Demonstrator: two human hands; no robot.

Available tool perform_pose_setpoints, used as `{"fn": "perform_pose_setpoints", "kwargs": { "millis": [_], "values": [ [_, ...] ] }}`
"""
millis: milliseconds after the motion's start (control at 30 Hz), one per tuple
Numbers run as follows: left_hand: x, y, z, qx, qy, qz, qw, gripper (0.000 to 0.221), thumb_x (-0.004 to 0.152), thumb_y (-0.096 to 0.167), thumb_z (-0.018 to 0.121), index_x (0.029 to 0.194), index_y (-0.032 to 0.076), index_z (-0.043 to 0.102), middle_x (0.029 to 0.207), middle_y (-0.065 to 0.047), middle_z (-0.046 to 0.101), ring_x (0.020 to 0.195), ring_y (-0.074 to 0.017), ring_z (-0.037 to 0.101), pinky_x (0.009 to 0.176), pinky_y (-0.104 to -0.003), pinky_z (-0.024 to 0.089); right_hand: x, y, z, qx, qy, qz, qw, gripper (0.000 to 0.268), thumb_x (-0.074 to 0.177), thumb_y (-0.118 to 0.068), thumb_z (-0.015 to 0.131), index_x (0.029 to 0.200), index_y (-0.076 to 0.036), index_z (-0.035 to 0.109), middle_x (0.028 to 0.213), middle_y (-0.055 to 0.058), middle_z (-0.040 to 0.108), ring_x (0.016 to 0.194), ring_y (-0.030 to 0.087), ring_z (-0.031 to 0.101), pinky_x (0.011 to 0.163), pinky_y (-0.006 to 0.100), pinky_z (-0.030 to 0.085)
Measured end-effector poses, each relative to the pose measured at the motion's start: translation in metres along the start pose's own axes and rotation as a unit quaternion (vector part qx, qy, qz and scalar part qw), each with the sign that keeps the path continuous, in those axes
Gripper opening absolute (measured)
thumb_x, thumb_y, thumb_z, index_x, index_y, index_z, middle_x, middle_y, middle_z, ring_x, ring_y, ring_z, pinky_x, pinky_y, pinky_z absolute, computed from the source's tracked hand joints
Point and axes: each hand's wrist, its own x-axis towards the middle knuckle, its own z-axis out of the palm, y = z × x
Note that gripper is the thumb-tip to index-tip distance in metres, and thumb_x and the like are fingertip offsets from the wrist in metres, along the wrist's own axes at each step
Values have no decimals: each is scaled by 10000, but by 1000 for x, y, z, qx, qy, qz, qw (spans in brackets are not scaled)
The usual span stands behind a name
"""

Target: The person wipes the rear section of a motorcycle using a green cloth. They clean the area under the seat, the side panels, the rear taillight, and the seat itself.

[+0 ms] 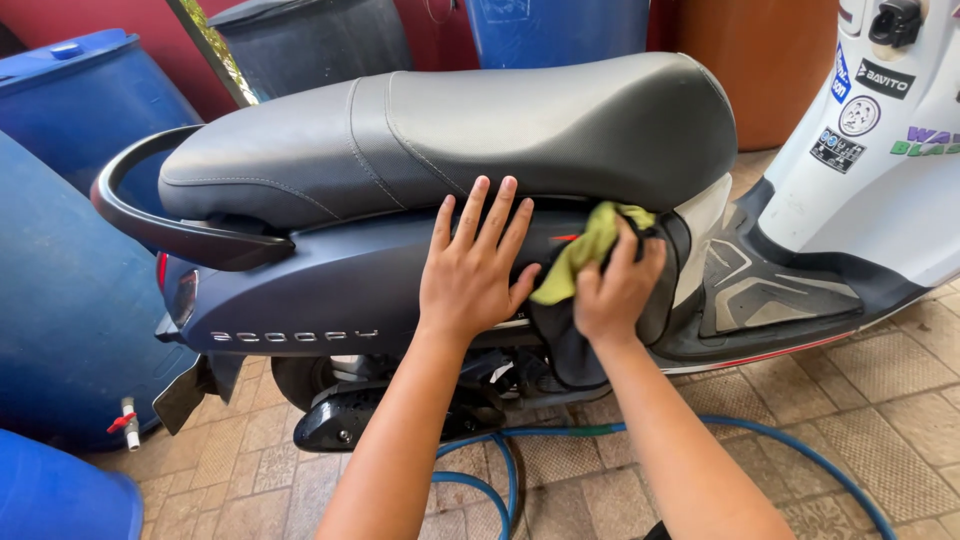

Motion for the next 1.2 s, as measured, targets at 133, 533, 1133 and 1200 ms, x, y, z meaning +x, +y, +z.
{"fn": "perform_pose_setpoints", "kwargs": {
  "millis": [133,533,1133,1200],
  "values": [
    [1,-1,1,-4,-2,-4,1000,634,959,501,506,1490,157,548,1602,-120,443,1492,-354,385,1207,-589,257,-2,-17,-5,74,-35,-45,996,644,884,-345,471,1454,-54,542,1345,277,555,1322,483,477,1217,582,174],
    [-2,2,1,-5,-4,-7,1000,617,963,500,519,1471,155,571,1615,-112,416,1500,-352,366,1203,-589,267,-17,48,11,5,-43,57,997,456,1028,-171,479,1457,-14,477,1364,268,554,1261,446,510,1143,568,225],
    [-1,1,1,-5,10,-5,1000,601,959,508,512,1441,159,594,1597,-114,446,1489,-350,386,1194,-588,281,-33,111,30,-38,5,2,999,512,1096,-398,501,1412,3,540,1290,242,626,1210,389,594,1110,494,299],
    [0,0,1,3,10,-4,1000,600,952,513,528,1432,162,604,1593,-110,451,1485,-350,390,1190,-588,288,-37,119,30,85,-11,110,990,505,1130,-336,465,1435,65,500,1362,329,555,1260,510,519,1099,570,326]
  ]
}}
